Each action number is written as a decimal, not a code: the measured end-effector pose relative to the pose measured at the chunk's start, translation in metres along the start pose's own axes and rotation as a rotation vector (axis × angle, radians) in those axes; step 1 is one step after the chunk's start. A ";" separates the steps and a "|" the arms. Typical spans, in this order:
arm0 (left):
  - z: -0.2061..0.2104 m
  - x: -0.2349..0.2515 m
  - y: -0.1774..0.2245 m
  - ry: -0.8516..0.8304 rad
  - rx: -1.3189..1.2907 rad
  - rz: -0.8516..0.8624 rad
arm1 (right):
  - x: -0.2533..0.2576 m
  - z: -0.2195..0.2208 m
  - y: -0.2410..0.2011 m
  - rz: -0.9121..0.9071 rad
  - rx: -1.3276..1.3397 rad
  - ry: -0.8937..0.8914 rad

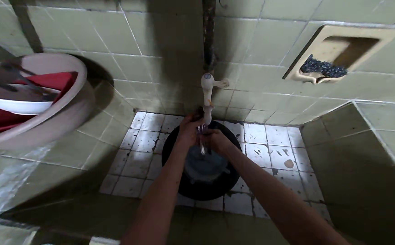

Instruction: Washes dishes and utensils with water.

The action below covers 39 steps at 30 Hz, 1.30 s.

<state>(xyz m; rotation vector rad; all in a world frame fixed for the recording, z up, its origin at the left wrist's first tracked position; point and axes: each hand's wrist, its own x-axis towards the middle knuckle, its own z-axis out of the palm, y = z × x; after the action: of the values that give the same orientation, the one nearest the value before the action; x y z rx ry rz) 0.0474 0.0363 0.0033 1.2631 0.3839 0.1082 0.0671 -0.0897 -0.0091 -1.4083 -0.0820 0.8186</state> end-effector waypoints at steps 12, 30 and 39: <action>0.014 -0.009 -0.027 0.062 0.294 0.042 | -0.063 0.004 0.000 0.185 0.123 0.054; 0.000 -0.064 -0.068 0.027 0.984 -0.218 | -0.239 -0.044 -0.098 -0.526 -1.358 0.529; -0.026 -0.022 -0.139 -0.129 1.364 -0.125 | -0.305 -0.082 -0.029 -0.131 -1.341 0.547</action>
<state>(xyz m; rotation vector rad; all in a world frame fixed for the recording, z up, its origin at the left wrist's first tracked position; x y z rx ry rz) 0.0000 0.0103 -0.1290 2.5606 0.4241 -0.4177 -0.1009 -0.3230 0.1244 -2.8008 -0.3367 0.1497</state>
